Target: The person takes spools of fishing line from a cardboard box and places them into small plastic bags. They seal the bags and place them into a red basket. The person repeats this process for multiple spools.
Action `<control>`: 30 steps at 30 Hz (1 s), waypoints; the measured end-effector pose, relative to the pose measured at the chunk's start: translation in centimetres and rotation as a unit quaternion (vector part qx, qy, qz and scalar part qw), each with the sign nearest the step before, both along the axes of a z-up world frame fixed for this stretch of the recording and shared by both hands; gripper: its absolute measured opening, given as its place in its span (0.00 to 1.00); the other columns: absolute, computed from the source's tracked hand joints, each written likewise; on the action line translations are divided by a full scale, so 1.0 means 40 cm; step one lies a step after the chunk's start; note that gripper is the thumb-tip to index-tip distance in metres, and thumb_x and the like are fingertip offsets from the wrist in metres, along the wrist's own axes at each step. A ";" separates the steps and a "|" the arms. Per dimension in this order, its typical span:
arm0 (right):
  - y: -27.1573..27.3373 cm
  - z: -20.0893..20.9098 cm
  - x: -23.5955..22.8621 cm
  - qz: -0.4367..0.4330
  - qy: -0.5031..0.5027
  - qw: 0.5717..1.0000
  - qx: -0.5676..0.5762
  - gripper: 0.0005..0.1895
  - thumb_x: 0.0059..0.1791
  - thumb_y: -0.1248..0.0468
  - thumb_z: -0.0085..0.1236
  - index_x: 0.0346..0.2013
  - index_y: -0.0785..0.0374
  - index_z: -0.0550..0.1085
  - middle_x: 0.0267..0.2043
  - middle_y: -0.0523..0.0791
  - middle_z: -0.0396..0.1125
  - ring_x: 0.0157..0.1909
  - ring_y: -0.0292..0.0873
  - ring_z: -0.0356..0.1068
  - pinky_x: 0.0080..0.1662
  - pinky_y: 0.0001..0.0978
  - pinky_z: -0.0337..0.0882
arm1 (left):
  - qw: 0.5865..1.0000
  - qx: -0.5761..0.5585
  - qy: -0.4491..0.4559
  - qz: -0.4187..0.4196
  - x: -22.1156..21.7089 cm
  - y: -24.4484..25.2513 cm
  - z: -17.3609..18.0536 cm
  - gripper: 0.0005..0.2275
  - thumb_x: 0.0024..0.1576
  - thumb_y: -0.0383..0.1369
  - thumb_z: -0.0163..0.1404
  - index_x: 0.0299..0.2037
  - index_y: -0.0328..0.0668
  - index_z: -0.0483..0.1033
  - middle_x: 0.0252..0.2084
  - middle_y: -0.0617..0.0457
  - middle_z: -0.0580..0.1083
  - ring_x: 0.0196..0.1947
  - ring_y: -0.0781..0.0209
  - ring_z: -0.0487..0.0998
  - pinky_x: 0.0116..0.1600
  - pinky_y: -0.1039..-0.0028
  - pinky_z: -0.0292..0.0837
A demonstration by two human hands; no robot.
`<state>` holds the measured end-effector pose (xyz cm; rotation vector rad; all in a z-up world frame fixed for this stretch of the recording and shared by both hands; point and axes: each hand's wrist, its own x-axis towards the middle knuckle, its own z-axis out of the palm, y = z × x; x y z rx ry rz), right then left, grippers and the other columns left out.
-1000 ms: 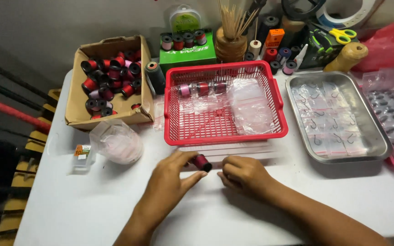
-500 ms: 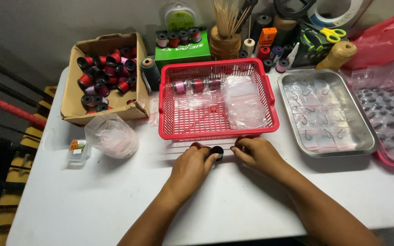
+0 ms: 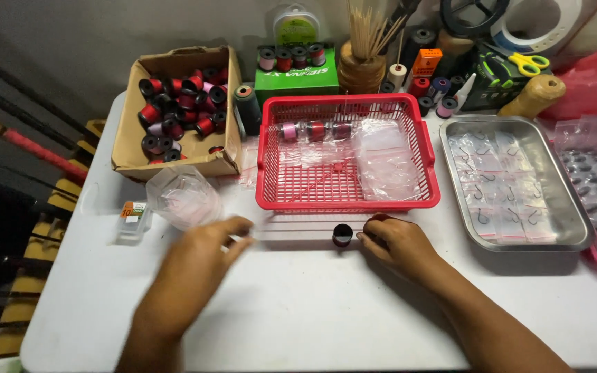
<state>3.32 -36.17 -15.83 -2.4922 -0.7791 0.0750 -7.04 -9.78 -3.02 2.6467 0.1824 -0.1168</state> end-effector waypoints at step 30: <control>0.018 0.032 -0.014 -0.004 -0.006 0.999 -0.040 0.08 0.42 0.60 0.52 0.31 0.60 0.74 0.26 0.51 0.70 0.30 0.48 0.72 0.32 0.33 0.71 | 0.933 0.358 0.041 0.020 0.174 0.257 -0.061 0.10 0.48 0.18 0.41 0.24 0.33 0.78 0.22 0.44 0.75 0.27 0.47 0.78 0.32 0.51 0.71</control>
